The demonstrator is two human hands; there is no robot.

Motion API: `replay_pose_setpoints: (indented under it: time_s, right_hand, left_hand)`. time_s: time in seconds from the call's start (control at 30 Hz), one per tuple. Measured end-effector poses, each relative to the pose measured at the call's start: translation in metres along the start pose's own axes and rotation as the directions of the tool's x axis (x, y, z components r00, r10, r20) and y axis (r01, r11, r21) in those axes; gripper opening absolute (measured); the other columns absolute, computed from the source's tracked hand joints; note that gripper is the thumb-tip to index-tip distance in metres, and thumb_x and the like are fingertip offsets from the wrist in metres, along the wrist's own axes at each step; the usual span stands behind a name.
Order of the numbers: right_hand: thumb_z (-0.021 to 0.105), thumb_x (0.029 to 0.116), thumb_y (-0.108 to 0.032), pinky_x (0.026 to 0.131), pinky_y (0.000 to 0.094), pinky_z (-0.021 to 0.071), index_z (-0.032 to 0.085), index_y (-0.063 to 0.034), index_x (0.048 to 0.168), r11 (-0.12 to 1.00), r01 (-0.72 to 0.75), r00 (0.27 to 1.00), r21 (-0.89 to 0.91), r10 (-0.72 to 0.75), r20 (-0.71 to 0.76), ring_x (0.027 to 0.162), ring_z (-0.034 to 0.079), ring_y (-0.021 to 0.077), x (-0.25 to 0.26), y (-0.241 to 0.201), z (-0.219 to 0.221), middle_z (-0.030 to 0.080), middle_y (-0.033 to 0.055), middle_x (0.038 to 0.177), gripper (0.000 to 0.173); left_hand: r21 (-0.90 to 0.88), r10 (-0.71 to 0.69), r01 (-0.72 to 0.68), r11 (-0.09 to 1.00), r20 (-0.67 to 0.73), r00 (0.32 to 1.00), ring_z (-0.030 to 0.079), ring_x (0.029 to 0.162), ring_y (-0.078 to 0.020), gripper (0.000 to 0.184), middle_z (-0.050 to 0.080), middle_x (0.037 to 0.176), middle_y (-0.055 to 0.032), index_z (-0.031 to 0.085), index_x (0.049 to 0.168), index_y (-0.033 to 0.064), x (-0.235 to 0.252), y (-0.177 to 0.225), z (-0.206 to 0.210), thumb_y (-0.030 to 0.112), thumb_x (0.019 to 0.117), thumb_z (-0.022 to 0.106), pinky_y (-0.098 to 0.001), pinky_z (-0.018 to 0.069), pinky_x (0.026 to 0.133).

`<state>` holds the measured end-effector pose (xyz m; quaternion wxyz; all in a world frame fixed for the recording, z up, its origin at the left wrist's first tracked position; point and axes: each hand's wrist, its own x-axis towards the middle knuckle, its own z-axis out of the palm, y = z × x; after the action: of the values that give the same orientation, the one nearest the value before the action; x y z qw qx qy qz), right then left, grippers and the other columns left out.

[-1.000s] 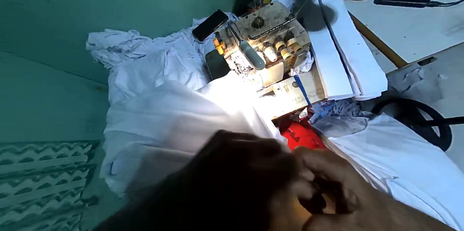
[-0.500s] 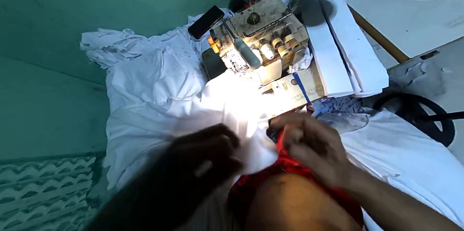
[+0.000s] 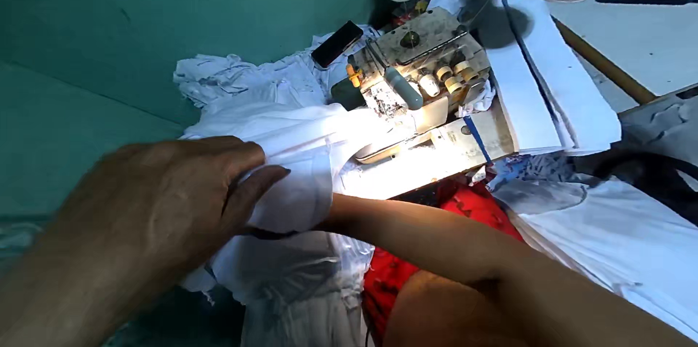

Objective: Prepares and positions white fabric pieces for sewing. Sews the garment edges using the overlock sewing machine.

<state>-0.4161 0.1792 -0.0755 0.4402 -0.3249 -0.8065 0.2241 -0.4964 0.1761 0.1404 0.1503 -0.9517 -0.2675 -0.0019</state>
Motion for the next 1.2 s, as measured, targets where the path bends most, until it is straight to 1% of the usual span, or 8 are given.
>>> replay_pose_setpoints:
  time_s: [0.1, 0.27, 0.43, 0.6, 0.73, 0.9, 1.07, 1.2]
  right_hand:
    - [0.067, 0.0981, -0.035, 0.094, 0.0616, 0.052, 0.07, -0.0025, 0.116, 0.923, -0.379, 0.875, -0.069, 0.382, 0.298, 0.11, 0.068, 0.0364, -0.076, 0.0, -0.068, 0.071, 0.0197, 0.112, 0.038]
    - [0.064, 0.0995, -0.031, 0.071, 0.0436, 0.0583, 0.072, -0.0084, 0.093, 0.844, -0.489, 0.872, -0.22, 0.472, -0.127, 0.075, 0.068, 0.0184, -0.166, 0.016, -0.139, 0.07, 0.0054, 0.081, 0.025]
    - [0.068, 0.0959, -0.027, 0.063, 0.0244, 0.053, 0.078, -0.0115, 0.1, 0.918, -0.276, 0.937, -0.286, 0.191, -0.292, 0.074, 0.061, 0.0047, -0.141, -0.031, -0.198, 0.068, -0.0008, 0.092, 0.019]
    - [0.075, 0.0935, -0.029, 0.08, 0.0266, 0.0602, 0.077, -0.0074, 0.11, 0.993, 0.037, 0.999, -0.112, -0.041, -0.034, 0.096, 0.07, 0.0067, -0.087, -0.061, -0.181, 0.074, 0.002, 0.106, 0.027]
    - [0.065, 0.1004, -0.024, 0.066, 0.0213, 0.054, 0.075, -0.005, 0.092, 0.989, -0.14, 0.978, -0.042, 0.132, -0.162, 0.072, 0.064, 0.0036, -0.146, -0.049, -0.169, 0.071, 0.001, 0.082, 0.023]
    - [0.057, 0.1062, -0.02, 0.083, 0.026, 0.0601, 0.07, -0.0019, 0.097, 0.937, -0.326, 0.885, 0.128, 0.35, -0.308, 0.094, 0.071, 0.0102, -0.239, -0.045, -0.141, 0.074, 0.0073, 0.099, 0.024]
    - [0.057, 0.1069, -0.024, 0.079, 0.0264, 0.0582, 0.071, -0.0031, 0.094, 0.917, -0.372, 0.851, 0.143, 0.398, -0.343, 0.09, 0.069, 0.01, -0.233, -0.014, -0.142, 0.072, 0.0072, 0.096, 0.028]
    - [0.06, 0.1044, -0.022, 0.065, 0.0192, 0.0491, 0.069, -0.0024, 0.083, 0.923, -0.367, 0.844, 0.113, 0.382, -0.377, 0.071, 0.059, 0.004, -0.205, 0.014, -0.154, 0.065, 0.004, 0.075, 0.031]
  left_hand:
    - [-0.141, 0.007, -0.013, 0.99, -0.041, 0.999, 0.06, 0.059, -0.015, 0.044, 0.058, 0.069, 0.0027, 0.065, 0.078, 0.0163, -0.025, 0.004, 0.015, 0.047, 0.1028, 0.046, -0.0379, 0.0466, 0.047]
    - [-0.308, -0.051, 0.02, 0.951, -0.094, 0.994, 0.057, 0.059, -0.0062, 0.037, 0.058, 0.07, 0.0072, 0.068, 0.083, 0.019, -0.054, 0.022, 0.035, 0.048, 0.102, 0.054, -0.0284, 0.0473, 0.05]
    - [-0.292, 0.026, -0.073, 0.954, -0.162, 0.986, 0.055, 0.062, -0.0063, 0.04, 0.058, 0.072, 0.0058, 0.068, 0.083, 0.0183, -0.053, 0.042, 0.031, 0.046, 0.1046, 0.05, -0.0254, 0.042, 0.051]
    - [-0.245, 0.126, -0.166, 0.955, -0.169, 0.978, 0.051, 0.056, -0.0104, 0.039, 0.052, 0.065, 0.0038, 0.062, 0.077, 0.0179, -0.036, 0.059, 0.016, 0.04, 0.1053, 0.047, -0.0288, 0.0353, 0.047]
    - [-0.235, 0.133, -0.171, 0.957, -0.171, 0.976, 0.055, 0.057, -0.0104, 0.04, 0.057, 0.067, 0.0046, 0.068, 0.082, 0.0195, -0.017, 0.049, 0.025, 0.049, 0.1035, 0.05, -0.0306, 0.0397, 0.049]
    - [-0.323, 0.264, -0.275, 0.906, -0.081, 0.961, 0.052, 0.053, -0.0081, 0.044, 0.051, 0.063, 0.008, 0.063, 0.074, 0.0216, 0.038, 0.014, 0.079, 0.058, 0.0974, 0.053, -0.0301, 0.0389, 0.045]
    - [-0.343, 0.314, -0.283, 0.896, 0.036, 0.949, 0.057, 0.058, -0.01, 0.043, 0.055, 0.066, 0.0087, 0.063, 0.076, 0.0245, 0.073, -0.032, 0.088, 0.059, 0.0981, 0.05, -0.0361, 0.0467, 0.05]
    - [-0.43, 0.159, -0.108, 0.896, 0.083, 0.984, 0.064, 0.069, -0.0193, 0.04, 0.062, 0.07, -0.0064, 0.063, 0.074, 0.0048, 0.071, -0.014, 0.036, 0.038, 0.0958, 0.063, -0.041, 0.05, 0.063]
